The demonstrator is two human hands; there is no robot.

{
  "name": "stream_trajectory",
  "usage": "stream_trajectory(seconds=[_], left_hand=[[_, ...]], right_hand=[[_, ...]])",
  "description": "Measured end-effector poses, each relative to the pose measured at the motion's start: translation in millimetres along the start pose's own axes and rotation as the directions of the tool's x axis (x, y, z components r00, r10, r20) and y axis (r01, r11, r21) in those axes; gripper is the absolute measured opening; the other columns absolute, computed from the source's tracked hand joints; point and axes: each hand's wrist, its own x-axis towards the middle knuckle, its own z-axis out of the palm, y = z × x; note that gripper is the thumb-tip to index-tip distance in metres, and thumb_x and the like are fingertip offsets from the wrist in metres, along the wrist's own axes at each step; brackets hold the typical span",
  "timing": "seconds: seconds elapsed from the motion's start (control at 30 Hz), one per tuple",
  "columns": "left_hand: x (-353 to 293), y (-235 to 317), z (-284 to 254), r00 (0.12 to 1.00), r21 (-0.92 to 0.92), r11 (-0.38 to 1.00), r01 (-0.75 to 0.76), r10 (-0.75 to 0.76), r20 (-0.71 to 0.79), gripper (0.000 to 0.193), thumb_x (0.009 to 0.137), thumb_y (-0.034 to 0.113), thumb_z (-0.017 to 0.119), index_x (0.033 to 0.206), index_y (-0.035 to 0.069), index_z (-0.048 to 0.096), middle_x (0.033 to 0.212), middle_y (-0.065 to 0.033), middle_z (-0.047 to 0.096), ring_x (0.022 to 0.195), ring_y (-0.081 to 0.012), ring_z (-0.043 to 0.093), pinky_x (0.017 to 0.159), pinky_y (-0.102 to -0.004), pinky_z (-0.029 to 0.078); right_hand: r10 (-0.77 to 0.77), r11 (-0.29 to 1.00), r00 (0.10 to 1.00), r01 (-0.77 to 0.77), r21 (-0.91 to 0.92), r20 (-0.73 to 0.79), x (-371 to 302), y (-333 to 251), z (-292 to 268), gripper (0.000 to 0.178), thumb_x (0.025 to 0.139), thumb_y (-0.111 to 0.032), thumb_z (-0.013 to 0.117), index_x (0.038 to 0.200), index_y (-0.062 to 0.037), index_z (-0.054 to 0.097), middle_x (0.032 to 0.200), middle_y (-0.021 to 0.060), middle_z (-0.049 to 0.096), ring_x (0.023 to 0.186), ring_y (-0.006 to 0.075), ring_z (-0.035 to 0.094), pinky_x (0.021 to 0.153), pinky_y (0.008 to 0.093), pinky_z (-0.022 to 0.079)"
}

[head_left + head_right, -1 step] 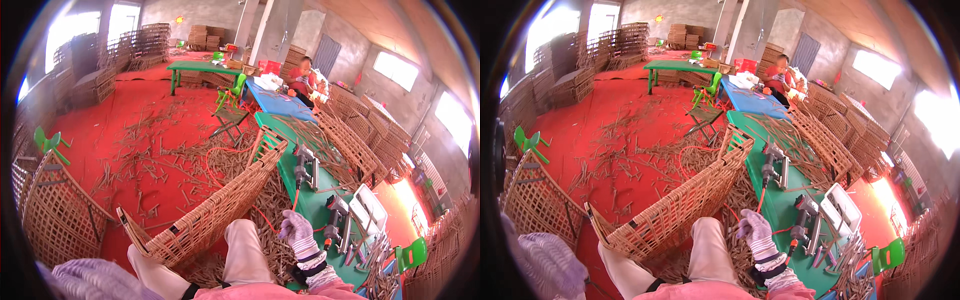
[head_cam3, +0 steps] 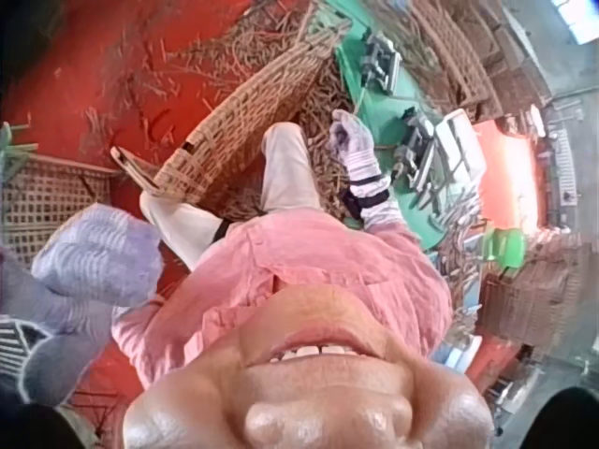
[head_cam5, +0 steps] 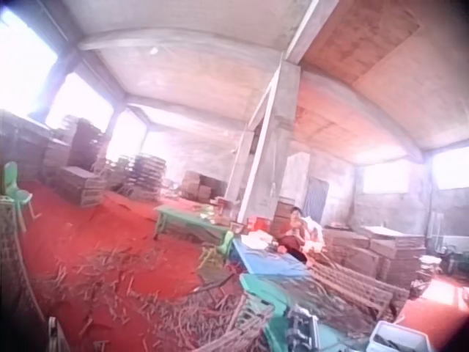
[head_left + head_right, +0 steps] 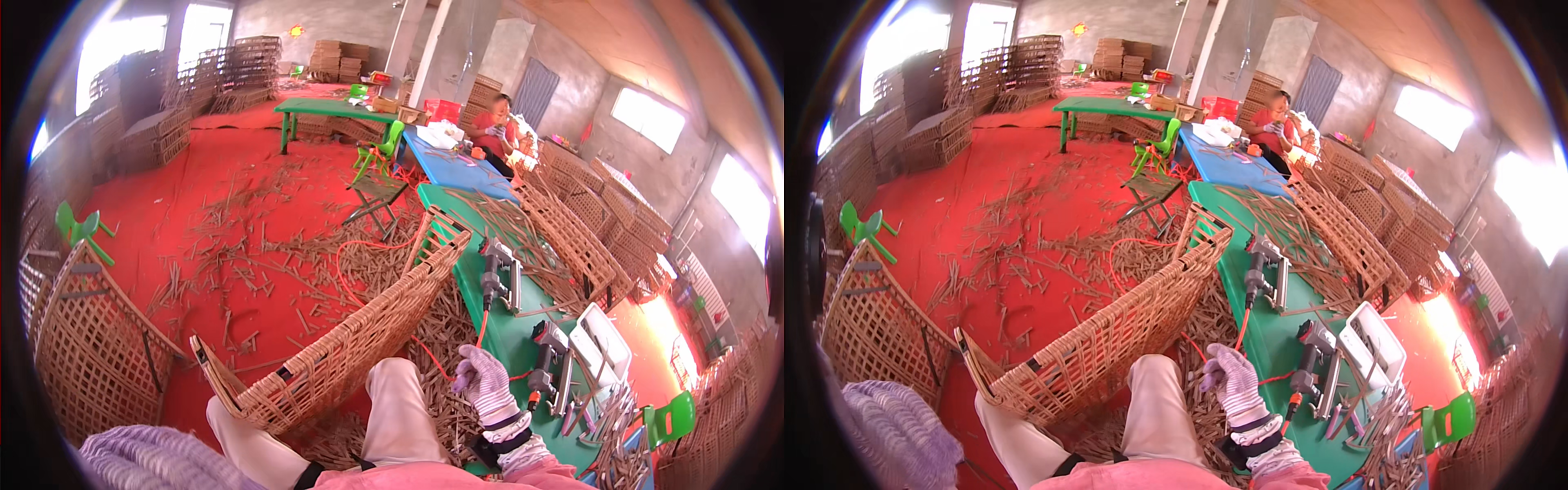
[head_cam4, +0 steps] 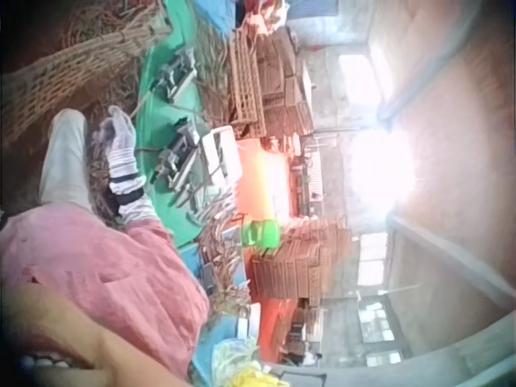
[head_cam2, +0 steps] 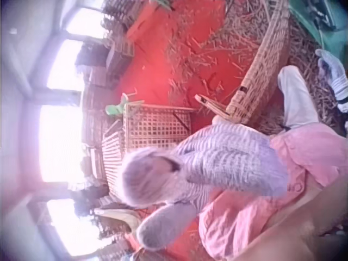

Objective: The recorder is assembling and weaving bamboo or wicker furniture panels using a pneumatic nail gun and hand tools.

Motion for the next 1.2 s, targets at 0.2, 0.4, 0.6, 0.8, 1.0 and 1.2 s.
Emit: stream_trajectory(seconds=[0.2,0.4,0.6,0.8,1.0,1.2], left_hand=[[-8.7,-13.6,3.3,0.983,-0.073,0.982,0.175,-0.17,0.07,0.062,0.087,0.048,0.055,0.12,-0.004,0.048,0.072,-0.0092,0.059,0.055,-0.0126,0.05,0.052,-0.0246,0.041],[-13.0,-40.0,16.8,0.923,-0.119,0.928,0.353,-0.324,0.208,0.06,0.088,0.047,0.055,0.118,-0.005,0.049,0.072,-0.0094,0.06,0.056,-0.0131,0.051,0.053,-0.025,0.041],[-11.8,-61.2,23.9,0.822,-0.113,0.849,0.517,-0.455,0.342,0.057,0.088,0.045,0.055,0.115,-0.005,0.05,0.073,-0.0095,0.06,0.057,-0.0137,0.052,0.054,-0.0253,0.042],[-10.2,-74.2,23.4,0.745,-0.094,0.789,0.607,-0.523,0.414,0.054,0.088,0.044,0.055,0.112,-0.005,0.051,0.073,-0.0097,0.06,0.058,-0.0142,0.053,0.054,-0.0257,0.043],[-11.0,-78.5,26.6,0.698,-0.083,0.755,0.651,-0.551,0.457,0.052,0.089,0.043,0.055,0.11,-0.005,0.052,0.073,-0.0098,0.061,0.059,-0.0148,0.054,0.055,-0.026,0.043],[-12.7,-83.1,30.0,0.676,-0.084,0.74,0.667,-0.554,0.486,0.05,0.089,0.041,0.055,0.107,-0.005,0.053,0.073,-0.01,0.061,0.06,-0.0153,0.055,0.056,-0.0264,0.044]], right_hand=[[0.026,1.0,1.0,-0.026,-0.004,-0.012,-10.6,1.2,2.5,0.024,0.092,-0.02,0.057,0.102,0.0015,0.061,0.069,0.0121,0.064,0.049,0.0224,0.059,0.048,0.036,0.052],[-0.085,0.982,0.996,0.084,-0.17,0.003,-19.4,4.9,1.7,0.028,0.092,-0.022,0.057,0.106,0.0025,0.058,0.07,0.0116,0.062,0.049,0.0211,0.056,0.048,0.0343,0.049],[0.056,0.998,0.998,-0.056,0.0,-0.004,-16.1,12.0,7.4,0.024,0.093,-0.019,0.056,0.102,0.0022,0.061,0.069,0.0133,0.064,0.05,0.023,0.058,0.05,0.0366,0.05],[0.055,0.992,0.977,-0.077,-0.1,-0.204,-11.4,18.7,20.4,0.026,0.091,-0.023,0.058,0.107,-0.0021,0.06,0.064,0.0087,0.061,0.046,0.0156,0.055,0.042,0.025,0.044],[0.075,0.982,0.979,-0.106,-0.158,-0.192,-14.6,12.5,35.9,0.026,0.091,-0.024,0.06,0.107,-0.0036,0.061,0.068,0.0063,0.063,0.047,0.0135,0.056,0.042,0.0242,0.044],[0.073,0.979,0.978,-0.107,-0.172,-0.193,-12.6,21.7,36.3,0.029,0.091,-0.024,0.06,0.111,-0.004,0.061,0.071,0.0062,0.064,0.051,0.012,0.056,0.046,0.023,0.046]])
